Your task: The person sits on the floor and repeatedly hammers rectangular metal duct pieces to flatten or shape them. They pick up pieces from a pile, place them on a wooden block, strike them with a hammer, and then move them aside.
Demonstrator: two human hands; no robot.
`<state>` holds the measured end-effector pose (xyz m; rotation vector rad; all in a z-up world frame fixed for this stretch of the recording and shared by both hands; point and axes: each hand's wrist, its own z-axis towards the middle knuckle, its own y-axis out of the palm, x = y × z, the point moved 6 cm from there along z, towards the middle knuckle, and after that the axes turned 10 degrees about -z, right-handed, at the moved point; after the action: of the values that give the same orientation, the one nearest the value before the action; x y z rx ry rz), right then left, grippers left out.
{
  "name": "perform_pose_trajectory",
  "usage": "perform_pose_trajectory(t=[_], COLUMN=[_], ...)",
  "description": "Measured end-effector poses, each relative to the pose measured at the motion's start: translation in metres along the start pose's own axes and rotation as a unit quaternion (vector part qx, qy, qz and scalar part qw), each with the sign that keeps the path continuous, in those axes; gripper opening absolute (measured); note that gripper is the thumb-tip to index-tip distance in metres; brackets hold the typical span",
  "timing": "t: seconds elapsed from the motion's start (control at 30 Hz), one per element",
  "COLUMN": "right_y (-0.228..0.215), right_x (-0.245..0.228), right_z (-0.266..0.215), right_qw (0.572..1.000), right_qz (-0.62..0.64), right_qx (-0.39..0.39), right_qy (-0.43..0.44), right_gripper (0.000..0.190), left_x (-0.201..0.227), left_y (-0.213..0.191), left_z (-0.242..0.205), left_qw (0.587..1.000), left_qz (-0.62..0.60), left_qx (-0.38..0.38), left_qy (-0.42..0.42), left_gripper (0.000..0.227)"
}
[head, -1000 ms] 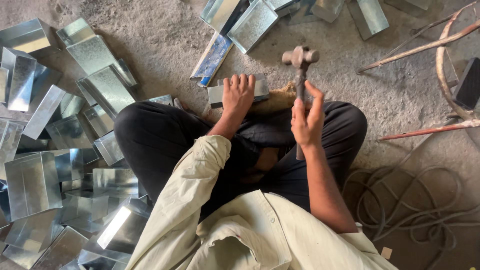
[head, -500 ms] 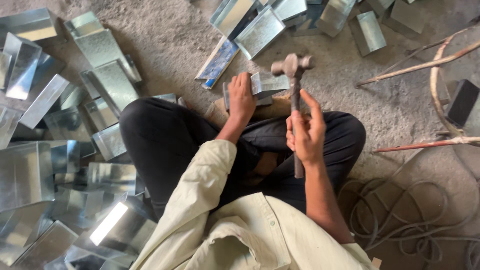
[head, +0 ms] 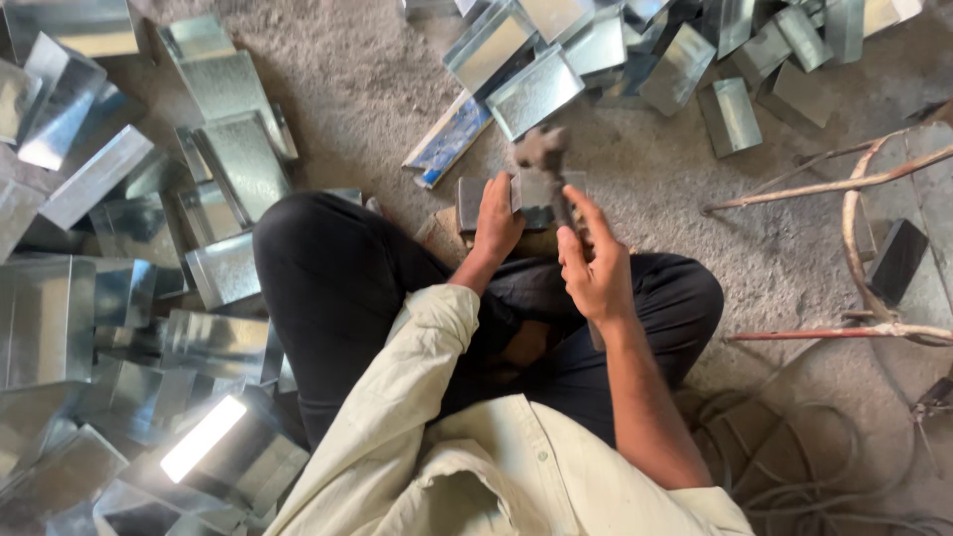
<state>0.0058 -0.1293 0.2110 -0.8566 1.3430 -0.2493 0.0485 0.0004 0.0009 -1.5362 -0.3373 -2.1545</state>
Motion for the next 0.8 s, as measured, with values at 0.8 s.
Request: perform_pose_trajectory(t=[0.8], right_y=[-0.009], right_x=[0.101], right_z=[-0.01], right_qw=[0.979], right_qz=[0.136], right_qx=[0.102], right_qy=[0.112], right_gripper=[0.05], left_x=[0.054], left_y=[-0.001], left_z=[0.015], left_qw=[0.85], left_qz=[0.506], left_qx=[-0.091], left_qy=[0.117], left_gripper=[0.022])
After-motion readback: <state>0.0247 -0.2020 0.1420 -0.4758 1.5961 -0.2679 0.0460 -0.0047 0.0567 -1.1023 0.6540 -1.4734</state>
